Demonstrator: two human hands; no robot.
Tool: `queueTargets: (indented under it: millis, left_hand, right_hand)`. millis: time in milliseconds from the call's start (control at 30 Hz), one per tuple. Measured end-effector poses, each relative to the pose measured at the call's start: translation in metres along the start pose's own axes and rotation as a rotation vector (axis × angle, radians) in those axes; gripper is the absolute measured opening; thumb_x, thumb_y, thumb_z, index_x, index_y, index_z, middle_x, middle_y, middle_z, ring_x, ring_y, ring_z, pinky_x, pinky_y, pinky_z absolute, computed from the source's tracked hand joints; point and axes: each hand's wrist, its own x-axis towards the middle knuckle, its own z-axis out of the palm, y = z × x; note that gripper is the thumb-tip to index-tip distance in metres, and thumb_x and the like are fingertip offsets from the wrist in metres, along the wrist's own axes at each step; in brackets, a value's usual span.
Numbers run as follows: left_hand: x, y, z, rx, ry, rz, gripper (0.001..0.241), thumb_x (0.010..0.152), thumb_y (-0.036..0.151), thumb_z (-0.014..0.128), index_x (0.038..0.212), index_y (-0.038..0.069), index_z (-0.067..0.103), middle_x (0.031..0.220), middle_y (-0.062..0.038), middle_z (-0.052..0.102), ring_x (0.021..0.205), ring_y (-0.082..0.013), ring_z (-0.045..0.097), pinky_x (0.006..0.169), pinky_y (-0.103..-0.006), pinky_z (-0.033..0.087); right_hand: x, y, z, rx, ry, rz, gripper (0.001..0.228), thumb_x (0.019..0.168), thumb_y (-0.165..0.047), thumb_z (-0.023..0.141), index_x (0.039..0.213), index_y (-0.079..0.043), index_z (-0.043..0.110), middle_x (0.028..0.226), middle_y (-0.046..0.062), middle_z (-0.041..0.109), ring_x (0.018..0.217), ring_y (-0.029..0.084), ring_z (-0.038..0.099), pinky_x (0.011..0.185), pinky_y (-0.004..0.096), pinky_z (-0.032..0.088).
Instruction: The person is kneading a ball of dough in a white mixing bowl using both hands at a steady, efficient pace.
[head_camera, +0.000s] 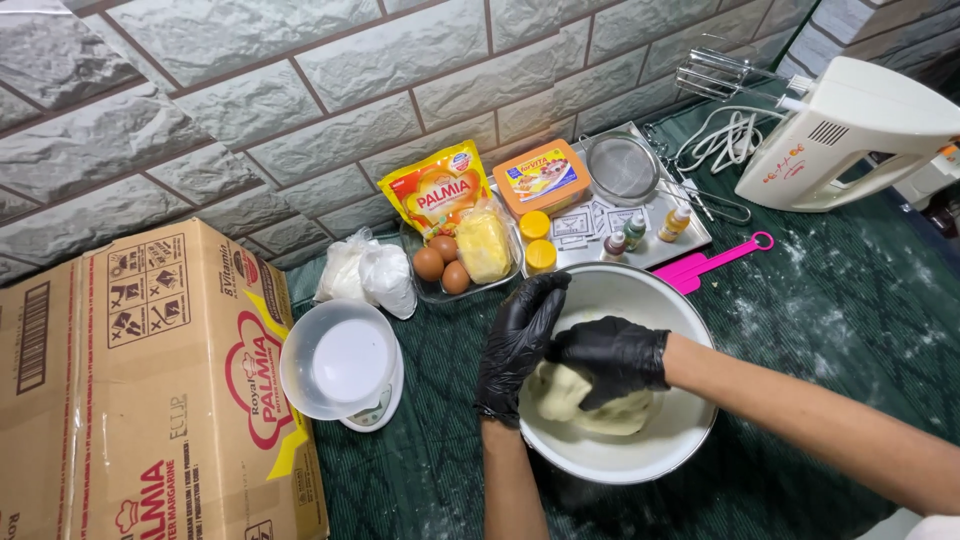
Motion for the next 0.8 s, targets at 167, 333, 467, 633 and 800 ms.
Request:
queueTargets:
  millis: [167, 333, 467, 633, 800]
  left_hand:
    - [0.005, -0.026, -0.004, 0.006, 0.020, 0.047, 0.025, 0.104, 0.013, 0.059, 0.123, 0.001, 0.069, 0.117, -0.021, 0.072, 0.115, -0.0241, 0.065, 0.105, -0.0420, 0.051]
    - [0.005, -0.025, -0.002, 0.011, 0.010, 0.077, 0.025, 0.103, 0.012, 0.060, 0.123, 0.000, 0.069, 0.115, -0.022, 0.072, 0.114, -0.0239, 0.066, 0.105, -0.0421, 0.051]
    - [0.003, -0.035, 0.000, 0.161, 0.041, 0.246, 0.022, 0.101, 0.010, 0.060, 0.120, 0.004, 0.068, 0.117, -0.008, 0.073, 0.113, -0.0173, 0.067, 0.103, -0.0296, 0.053]
    - [0.002, -0.021, -0.001, 0.000, 0.019, 0.073, 0.025, 0.103, 0.011, 0.060, 0.123, -0.002, 0.069, 0.116, -0.022, 0.072, 0.116, -0.0244, 0.067, 0.107, -0.0411, 0.050]
    - [0.000, -0.014, 0.001, 0.013, 0.016, 0.045, 0.026, 0.103, 0.013, 0.060, 0.123, -0.001, 0.068, 0.118, -0.021, 0.072, 0.119, -0.0249, 0.065, 0.109, -0.0427, 0.049]
  right_hand:
    - [0.000, -0.055, -0.030, -0.395, -0.212, 0.191, 0.091, 0.060, -0.041, 0.086, 0.137, -0.016, 0.045, 0.096, 0.009, 0.055, 0.080, 0.034, 0.061, 0.057, 0.049, 0.060]
    - [-0.014, -0.083, -0.030, -0.978, 0.024, 0.289, 0.032, 0.074, -0.033, 0.071, 0.089, -0.022, 0.046, 0.075, 0.000, 0.037, 0.063, 0.024, 0.050, 0.036, 0.032, 0.044]
    - [-0.017, -0.096, -0.052, -0.196, -0.321, 0.355, 0.062, 0.087, -0.063, 0.070, 0.122, -0.014, 0.057, 0.099, 0.011, 0.063, 0.083, 0.035, 0.063, 0.061, 0.048, 0.052]
    - [-0.015, -0.075, -0.042, -0.128, 0.070, 0.267, 0.051, 0.090, -0.057, 0.075, 0.118, -0.016, 0.064, 0.103, 0.011, 0.075, 0.093, 0.026, 0.076, 0.077, 0.042, 0.063]
    - [0.007, -0.057, -0.008, -0.177, -0.371, 0.423, 0.066, 0.094, -0.083, 0.036, 0.122, -0.026, 0.053, 0.119, 0.008, 0.048, 0.104, 0.037, 0.058, 0.082, 0.051, 0.050]
